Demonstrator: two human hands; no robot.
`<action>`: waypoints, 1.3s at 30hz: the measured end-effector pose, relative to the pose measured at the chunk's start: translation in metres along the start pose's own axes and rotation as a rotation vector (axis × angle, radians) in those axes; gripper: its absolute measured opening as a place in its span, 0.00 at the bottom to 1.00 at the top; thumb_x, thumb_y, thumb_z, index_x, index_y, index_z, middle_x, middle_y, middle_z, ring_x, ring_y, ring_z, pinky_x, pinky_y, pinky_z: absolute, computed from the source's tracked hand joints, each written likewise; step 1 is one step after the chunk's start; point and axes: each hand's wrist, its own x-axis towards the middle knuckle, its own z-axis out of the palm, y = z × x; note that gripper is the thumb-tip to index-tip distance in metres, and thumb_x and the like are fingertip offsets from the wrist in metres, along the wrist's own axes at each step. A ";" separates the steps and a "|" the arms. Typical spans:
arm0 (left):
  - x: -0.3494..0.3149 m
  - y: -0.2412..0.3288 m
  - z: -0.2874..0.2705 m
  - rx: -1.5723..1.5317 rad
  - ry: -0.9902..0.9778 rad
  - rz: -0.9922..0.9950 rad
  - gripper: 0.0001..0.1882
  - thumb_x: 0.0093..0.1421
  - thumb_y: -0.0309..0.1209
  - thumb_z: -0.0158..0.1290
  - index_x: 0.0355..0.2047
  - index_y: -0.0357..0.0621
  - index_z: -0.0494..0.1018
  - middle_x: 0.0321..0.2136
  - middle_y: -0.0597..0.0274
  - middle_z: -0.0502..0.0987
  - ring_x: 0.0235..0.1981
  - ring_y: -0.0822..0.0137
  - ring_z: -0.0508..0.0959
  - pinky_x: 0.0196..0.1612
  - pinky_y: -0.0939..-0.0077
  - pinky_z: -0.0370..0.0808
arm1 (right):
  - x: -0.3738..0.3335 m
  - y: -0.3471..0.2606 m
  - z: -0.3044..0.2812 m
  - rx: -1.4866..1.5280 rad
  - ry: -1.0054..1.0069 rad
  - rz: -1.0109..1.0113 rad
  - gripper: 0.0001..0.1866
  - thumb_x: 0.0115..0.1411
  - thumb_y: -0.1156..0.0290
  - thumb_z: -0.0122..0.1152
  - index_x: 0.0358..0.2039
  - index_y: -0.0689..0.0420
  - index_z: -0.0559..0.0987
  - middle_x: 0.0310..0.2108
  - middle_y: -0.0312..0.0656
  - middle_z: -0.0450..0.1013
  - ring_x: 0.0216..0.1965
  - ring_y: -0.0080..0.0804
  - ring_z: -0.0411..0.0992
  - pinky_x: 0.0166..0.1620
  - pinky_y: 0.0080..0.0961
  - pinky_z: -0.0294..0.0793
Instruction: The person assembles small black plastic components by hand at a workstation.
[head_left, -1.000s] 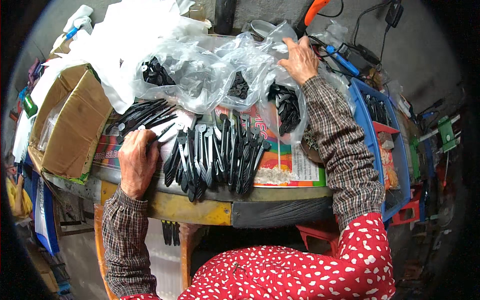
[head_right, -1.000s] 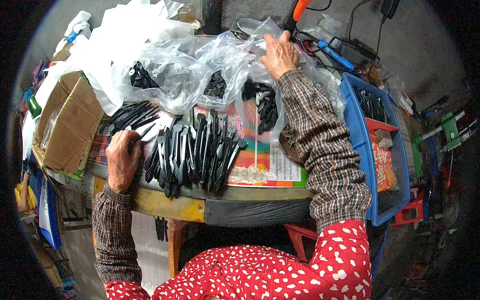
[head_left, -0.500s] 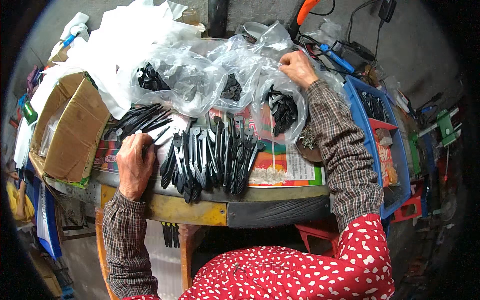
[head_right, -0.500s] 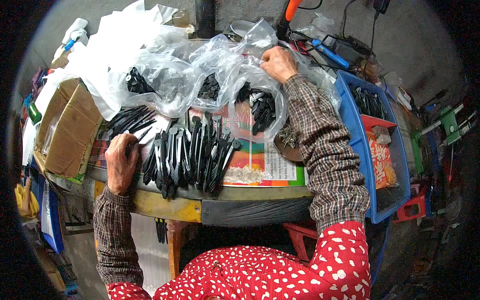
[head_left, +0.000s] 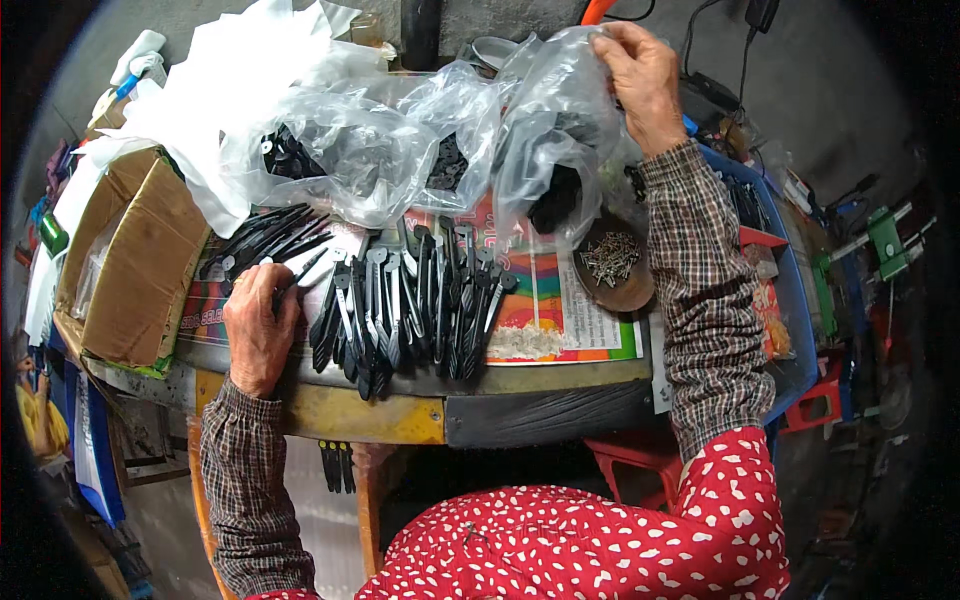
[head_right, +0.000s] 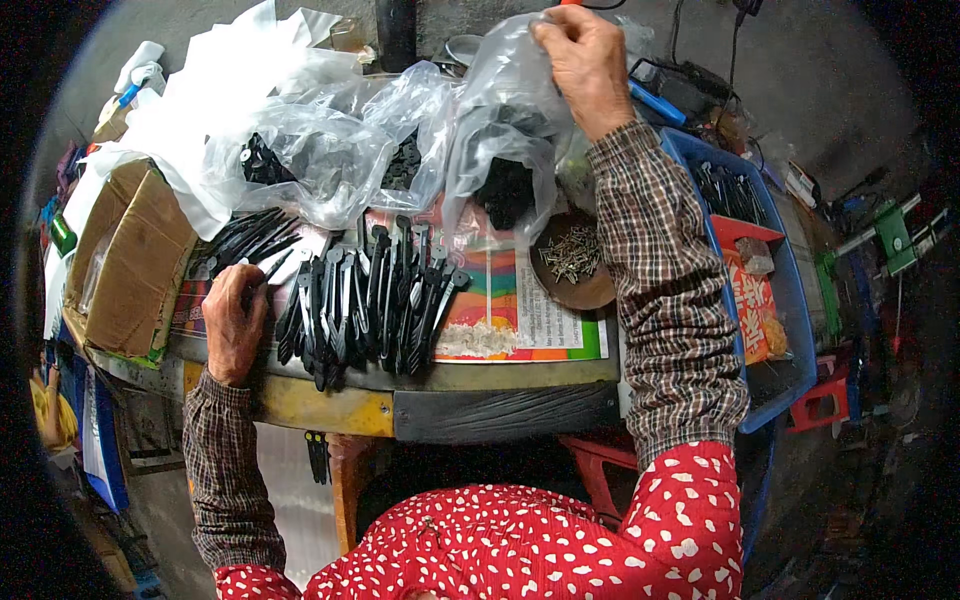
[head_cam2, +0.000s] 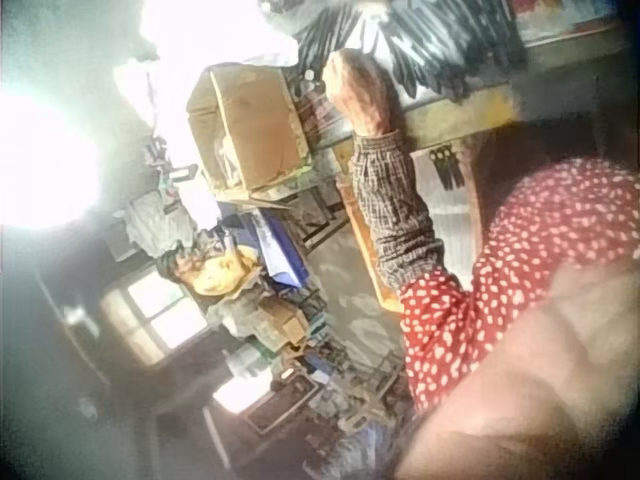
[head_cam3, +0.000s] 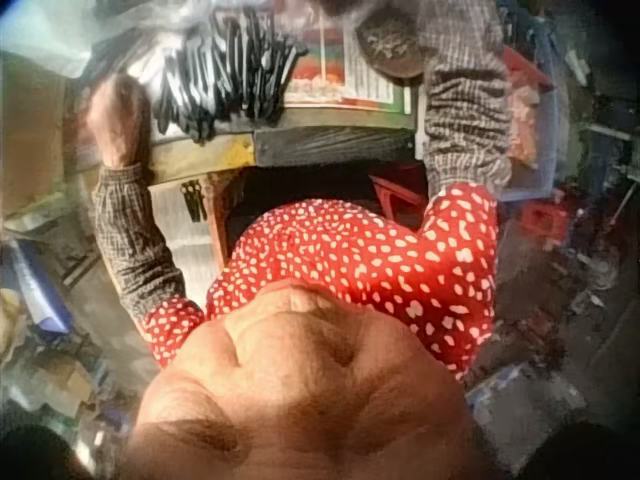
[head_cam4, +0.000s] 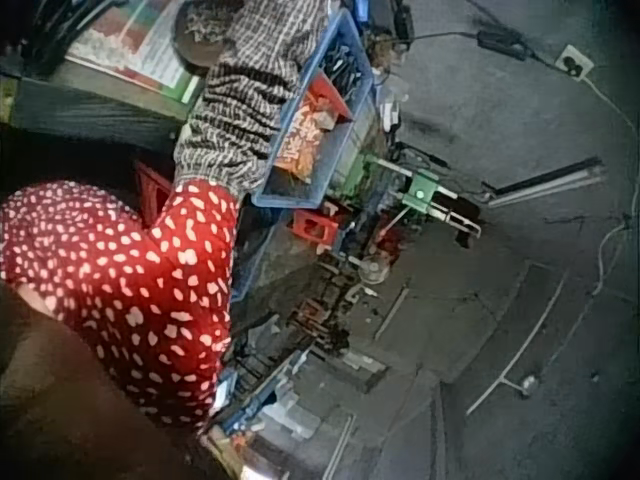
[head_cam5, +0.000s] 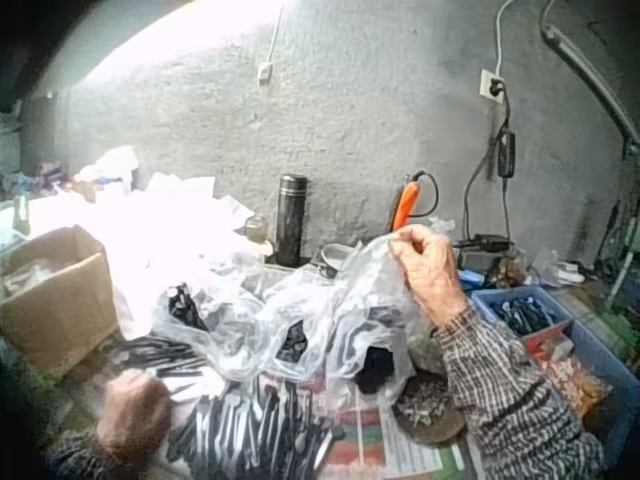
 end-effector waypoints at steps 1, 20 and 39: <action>0.000 0.001 0.000 -0.007 0.016 0.004 0.08 0.50 0.19 0.57 0.31 0.39 0.70 0.27 0.53 0.73 0.33 0.52 0.74 0.37 0.62 0.71 | 0.003 0.009 -0.001 -0.006 0.004 0.001 0.09 0.60 0.71 0.63 0.40 0.60 0.81 0.30 0.30 0.77 0.28 0.14 0.70 0.28 0.17 0.70; -0.002 0.000 0.005 -0.005 0.014 0.014 0.06 0.54 0.20 0.55 0.32 0.39 0.70 0.28 0.54 0.73 0.32 0.53 0.75 0.37 0.64 0.71 | -0.110 -0.055 -0.005 -0.318 -0.540 -0.173 0.05 0.54 0.73 0.64 0.31 0.60 0.81 0.27 0.43 0.75 0.33 0.35 0.75 0.37 0.31 0.74; -0.005 0.000 0.005 0.024 0.085 0.012 0.11 0.57 0.22 0.55 0.42 0.40 0.75 0.34 0.54 0.77 0.37 0.53 0.78 0.40 0.66 0.74 | -0.156 -0.047 0.022 -0.584 -0.596 -0.023 0.10 0.54 0.67 0.63 0.31 0.61 0.79 0.31 0.52 0.74 0.36 0.53 0.75 0.40 0.44 0.74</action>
